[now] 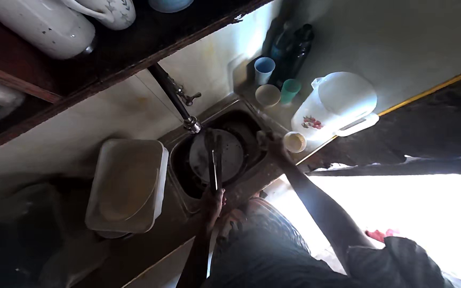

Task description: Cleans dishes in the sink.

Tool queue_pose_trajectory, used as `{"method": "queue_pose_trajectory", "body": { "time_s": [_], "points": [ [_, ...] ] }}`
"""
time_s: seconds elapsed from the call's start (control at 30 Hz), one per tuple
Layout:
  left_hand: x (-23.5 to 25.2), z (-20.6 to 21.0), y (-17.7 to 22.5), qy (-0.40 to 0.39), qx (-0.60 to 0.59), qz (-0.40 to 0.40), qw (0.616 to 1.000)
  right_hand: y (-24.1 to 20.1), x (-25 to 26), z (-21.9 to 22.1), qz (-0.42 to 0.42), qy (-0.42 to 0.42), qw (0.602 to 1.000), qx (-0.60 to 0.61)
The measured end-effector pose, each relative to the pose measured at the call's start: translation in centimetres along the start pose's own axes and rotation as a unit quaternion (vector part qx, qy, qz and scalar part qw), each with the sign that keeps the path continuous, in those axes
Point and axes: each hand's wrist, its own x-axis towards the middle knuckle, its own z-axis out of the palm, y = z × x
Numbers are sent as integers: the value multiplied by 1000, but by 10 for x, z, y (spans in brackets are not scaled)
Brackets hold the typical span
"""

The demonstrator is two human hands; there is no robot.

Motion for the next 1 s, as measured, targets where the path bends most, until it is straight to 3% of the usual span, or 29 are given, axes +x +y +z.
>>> {"method": "queue_pose_trajectory", "body": {
  "time_s": [0.07, 0.13, 0.23, 0.37, 0.47, 0.53, 0.63, 0.8, 0.93, 1.0],
  "points": [
    [1, 4, 0, 2, 71, 12, 997, -13, -20, 43, -31, -34, 999, 8],
    [-1, 6, 0, 1, 113, 23, 993, -7, -24, 75, -142, -56, 985, -76],
    [-6, 8, -7, 8, 122, 23, 992, 10, -7, 89, -285, -106, 925, -229],
    [-18, 3, -17, -5, 133, 2, 991, 8, 22, 85, -230, -116, 928, -268],
    [-16, -3, -18, 15, 124, 3, 992, -6, -6, 93, -243, -225, 875, -352],
    [-13, -8, -22, 25, 115, 21, 993, 0, -5, 97, -233, -258, 876, -335],
    [-17, -6, -21, 16, 118, 25, 993, 4, 23, 94, -220, -212, 893, -329],
    [-18, -10, -23, 31, 114, 38, 992, -10, -4, 97, -261, -286, 832, -397],
    [-22, -6, -21, 19, 136, 25, 990, -10, 24, 94, -219, -235, 869, -377],
    [-20, -5, -20, 31, 122, 28, 992, -22, 12, 100, -207, -242, 863, -393]
  ]
}}
